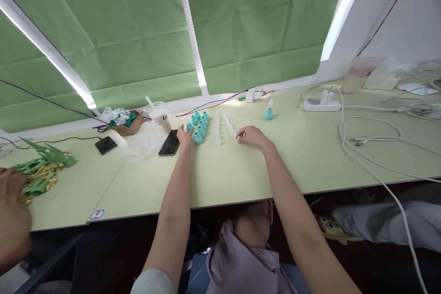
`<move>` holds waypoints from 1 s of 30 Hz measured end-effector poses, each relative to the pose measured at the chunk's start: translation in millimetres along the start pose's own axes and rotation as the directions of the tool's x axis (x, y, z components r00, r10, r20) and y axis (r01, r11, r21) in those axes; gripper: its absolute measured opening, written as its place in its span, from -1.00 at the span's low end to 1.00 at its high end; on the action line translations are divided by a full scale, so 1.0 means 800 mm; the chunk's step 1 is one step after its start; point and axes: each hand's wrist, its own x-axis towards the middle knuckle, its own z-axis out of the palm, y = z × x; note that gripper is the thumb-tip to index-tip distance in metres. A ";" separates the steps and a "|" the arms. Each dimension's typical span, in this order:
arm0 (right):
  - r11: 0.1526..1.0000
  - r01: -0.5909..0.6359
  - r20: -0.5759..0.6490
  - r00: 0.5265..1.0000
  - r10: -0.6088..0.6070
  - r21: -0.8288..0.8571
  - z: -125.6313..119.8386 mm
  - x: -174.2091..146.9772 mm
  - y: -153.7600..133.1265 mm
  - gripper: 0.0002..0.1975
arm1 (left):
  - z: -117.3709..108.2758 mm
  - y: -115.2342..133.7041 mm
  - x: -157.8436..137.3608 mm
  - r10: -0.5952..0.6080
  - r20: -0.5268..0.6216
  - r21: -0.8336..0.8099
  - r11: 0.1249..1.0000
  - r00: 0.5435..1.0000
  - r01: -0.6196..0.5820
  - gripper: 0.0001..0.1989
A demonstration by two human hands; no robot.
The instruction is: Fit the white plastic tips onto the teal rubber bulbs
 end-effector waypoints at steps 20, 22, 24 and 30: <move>0.939 0.343 -0.631 0.735 -0.250 0.028 0.004 -0.006 -0.045 -0.75 | -0.022 0.103 -0.061 0.421 -0.175 0.146 0.905 0.890 -0.400 -0.71; 0.925 0.379 -0.700 0.657 -0.278 -0.013 0.016 -0.008 -0.057 -0.72 | -0.016 0.122 -0.089 0.561 -0.021 0.143 0.821 0.828 -0.553 -0.77; 0.911 0.406 -0.707 0.626 -0.329 -0.065 0.026 -0.010 -0.064 -0.73 | -0.008 0.131 -0.114 0.651 0.072 0.106 0.748 0.756 -0.655 -0.80; 0.904 0.409 -0.729 0.582 -0.361 -0.121 0.034 -0.006 -0.058 -0.75 | -0.003 0.123 -0.139 0.663 0.182 0.086 0.725 0.726 -0.684 -0.86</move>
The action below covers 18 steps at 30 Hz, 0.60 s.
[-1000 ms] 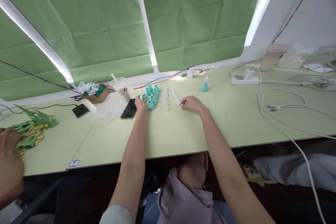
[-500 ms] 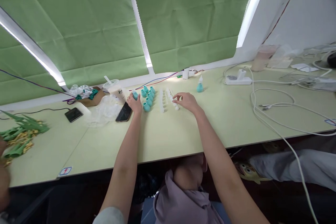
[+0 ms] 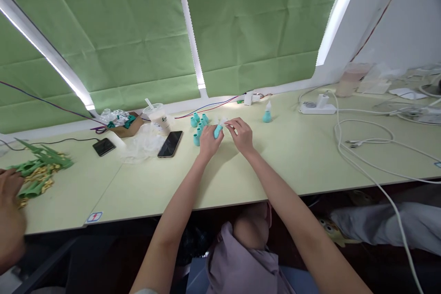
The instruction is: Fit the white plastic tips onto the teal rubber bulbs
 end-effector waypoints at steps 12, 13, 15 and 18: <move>0.979 0.110 0.075 0.992 -0.098 -0.174 -0.003 0.000 0.009 -0.76 | 0.003 -0.012 -0.008 0.230 0.065 0.155 0.959 0.971 -0.238 -0.78; 0.976 0.115 0.092 0.991 -0.099 -0.184 -0.003 0.000 0.010 -0.76 | 0.003 -0.014 -0.008 0.237 0.074 0.162 0.956 0.969 -0.246 -0.78; 0.978 0.110 0.126 0.988 -0.088 -0.178 -0.003 0.000 0.012 -0.75 | 0.003 -0.017 -0.007 0.240 0.093 0.168 0.953 0.966 -0.253 -0.77; 0.993 0.069 0.180 0.982 -0.051 -0.100 -0.004 0.000 0.014 -0.78 | 0.003 -0.020 -0.006 0.236 0.118 0.155 0.955 0.965 -0.253 -0.77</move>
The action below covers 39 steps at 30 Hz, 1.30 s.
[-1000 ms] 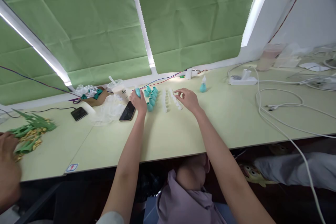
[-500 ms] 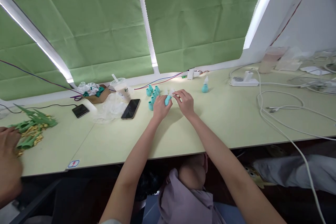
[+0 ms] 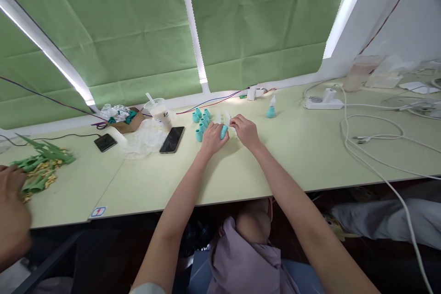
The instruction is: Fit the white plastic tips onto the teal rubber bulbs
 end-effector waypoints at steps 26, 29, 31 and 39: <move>0.987 -0.086 -0.055 0.994 0.095 0.136 0.002 -0.001 -0.002 -0.78 | -0.004 -0.007 0.002 -0.029 -0.021 -0.039 0.999 0.999 0.028 -0.76; 0.992 -0.063 -0.100 0.992 0.074 0.109 0.006 -0.004 0.000 -0.77 | -0.004 -0.004 0.002 -0.032 -0.029 -0.048 0.998 0.999 0.031 -0.77; 0.993 -0.060 -0.109 0.992 0.070 0.099 0.007 -0.005 0.001 -0.76 | -0.004 -0.004 0.002 -0.035 -0.034 -0.055 0.998 0.999 0.033 -0.78; 0.998 -0.023 -0.089 0.996 0.029 0.062 0.001 -0.002 0.005 -0.78 | -0.002 -0.003 0.001 0.014 -0.021 -0.028 1.000 1.000 -0.015 -0.77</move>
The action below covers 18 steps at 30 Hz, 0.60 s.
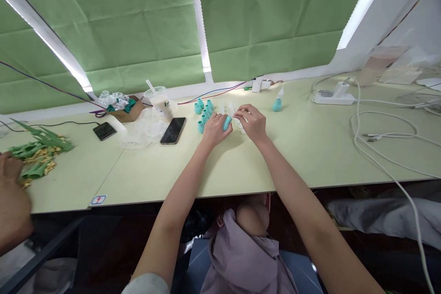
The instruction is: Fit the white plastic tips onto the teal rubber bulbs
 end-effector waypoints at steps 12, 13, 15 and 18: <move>0.997 0.048 0.123 0.992 -0.040 -0.065 0.002 0.001 -0.004 -0.80 | -0.003 0.004 0.000 0.010 0.009 -0.033 0.999 1.000 -0.009 -0.77; 0.998 0.034 0.123 0.992 -0.026 -0.060 0.004 0.000 -0.004 -0.81 | -0.003 0.005 0.000 0.002 0.009 -0.038 0.999 1.000 -0.002 -0.77; 0.999 -0.006 0.104 0.995 0.010 -0.034 0.007 -0.001 -0.005 -0.82 | -0.002 0.004 0.001 -0.016 0.007 -0.054 0.998 1.000 0.016 -0.78; 0.995 -0.095 0.005 0.996 0.094 0.031 0.005 0.001 -0.003 -0.83 | -0.001 -0.004 0.001 -0.079 -0.032 -0.094 0.993 0.996 0.076 -0.79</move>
